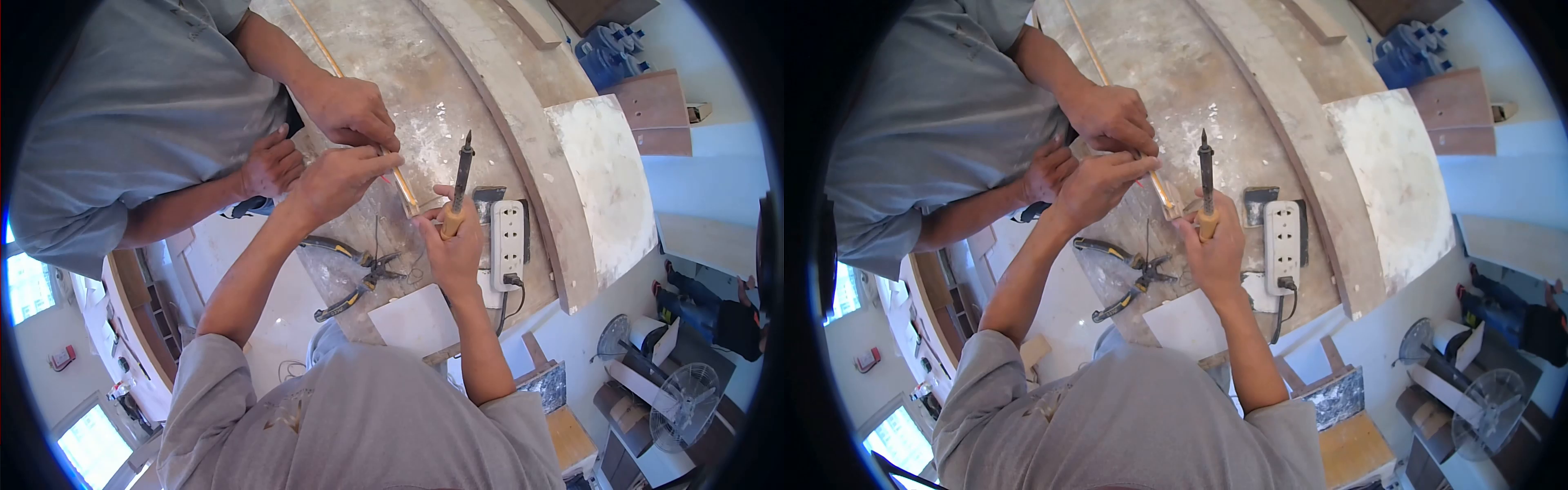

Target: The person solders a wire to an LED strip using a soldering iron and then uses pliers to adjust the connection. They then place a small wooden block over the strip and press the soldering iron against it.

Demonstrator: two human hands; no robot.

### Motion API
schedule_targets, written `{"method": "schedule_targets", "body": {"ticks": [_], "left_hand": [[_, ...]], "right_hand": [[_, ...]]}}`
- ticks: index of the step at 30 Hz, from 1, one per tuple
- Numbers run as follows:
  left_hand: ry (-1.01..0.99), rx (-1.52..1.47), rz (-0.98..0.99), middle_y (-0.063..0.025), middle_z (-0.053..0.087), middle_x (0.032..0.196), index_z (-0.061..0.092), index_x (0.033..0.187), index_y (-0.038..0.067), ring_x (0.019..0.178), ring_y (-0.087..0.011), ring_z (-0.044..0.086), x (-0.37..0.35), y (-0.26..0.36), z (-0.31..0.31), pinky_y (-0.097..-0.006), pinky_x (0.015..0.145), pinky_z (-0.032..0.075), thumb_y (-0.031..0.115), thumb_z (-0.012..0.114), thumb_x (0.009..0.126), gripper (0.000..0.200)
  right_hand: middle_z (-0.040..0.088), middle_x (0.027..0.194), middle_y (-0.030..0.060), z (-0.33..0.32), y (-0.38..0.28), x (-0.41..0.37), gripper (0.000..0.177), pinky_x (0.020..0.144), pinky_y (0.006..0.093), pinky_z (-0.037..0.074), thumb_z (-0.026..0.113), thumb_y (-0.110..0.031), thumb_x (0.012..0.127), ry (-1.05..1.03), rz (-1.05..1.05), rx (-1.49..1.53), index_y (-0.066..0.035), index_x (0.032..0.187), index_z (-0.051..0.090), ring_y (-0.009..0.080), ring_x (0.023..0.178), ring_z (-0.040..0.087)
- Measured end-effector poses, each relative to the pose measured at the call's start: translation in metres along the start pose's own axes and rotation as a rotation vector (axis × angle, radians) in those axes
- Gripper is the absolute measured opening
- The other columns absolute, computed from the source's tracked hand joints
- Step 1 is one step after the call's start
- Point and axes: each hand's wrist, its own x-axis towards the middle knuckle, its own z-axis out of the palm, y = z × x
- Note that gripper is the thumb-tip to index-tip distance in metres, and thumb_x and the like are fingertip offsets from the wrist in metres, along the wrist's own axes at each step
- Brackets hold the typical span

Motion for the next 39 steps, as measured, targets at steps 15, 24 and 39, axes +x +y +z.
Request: {"method": "schedule_targets", "body": {"ticks": [15, 24, 39], "left_hand": [[-0.031, 0.037, 0.004, -0.0070, 0.065, 0.088, 0.069, 0.121, 0.016, 0.077, -0.0285, 0.069, -0.013, 0.013, 0.009, -0.0397, 0.067, 0.056, 0.001, 0.064, 0.083, 0.041], [0.014, -0.015, -0.027, -0.0081, 0.066, 0.088, 0.070, 0.119, 0.014, 0.077, -0.0293, 0.070, -0.012, 0.017, 0.014, -0.0394, 0.067, 0.056, 0.001, 0.065, 0.083, 0.039], [-0.073, 0.016, -0.024, -0.0103, 0.068, 0.088, 0.070, 0.122, 0.014, 0.076, -0.0302, 0.070, -0.001, 0.024, 0.000, -0.0400, 0.066, 0.055, 0.004, 0.065, 0.086, 0.038]], "right_hand": [[0.069, 0.107, 0.0077, 0.000, 0.018, -0.002, 0.033, 0.069, 0.0252, 0.052, 0.073, 0.008, 0.083, 0.009, -0.063, 0.028, 0.001, 0.112, 0.059, 0.0106, 0.079, 0.066], [0.066, 0.081, 0.0047, 0.001, 0.015, -0.003, 0.047, 0.070, 0.0293, 0.052, 0.077, 0.003, 0.081, 0.040, 0.013, 0.109, -0.005, 0.125, 0.063, 0.0138, 0.073, 0.064], [0.063, 0.078, 0.0015, -0.015, 0.017, 0.014, 0.033, 0.069, 0.0281, 0.050, 0.075, 0.001, 0.084, -0.088, 0.041, 0.194, -0.004, 0.116, 0.067, 0.0105, 0.073, 0.061]]}}
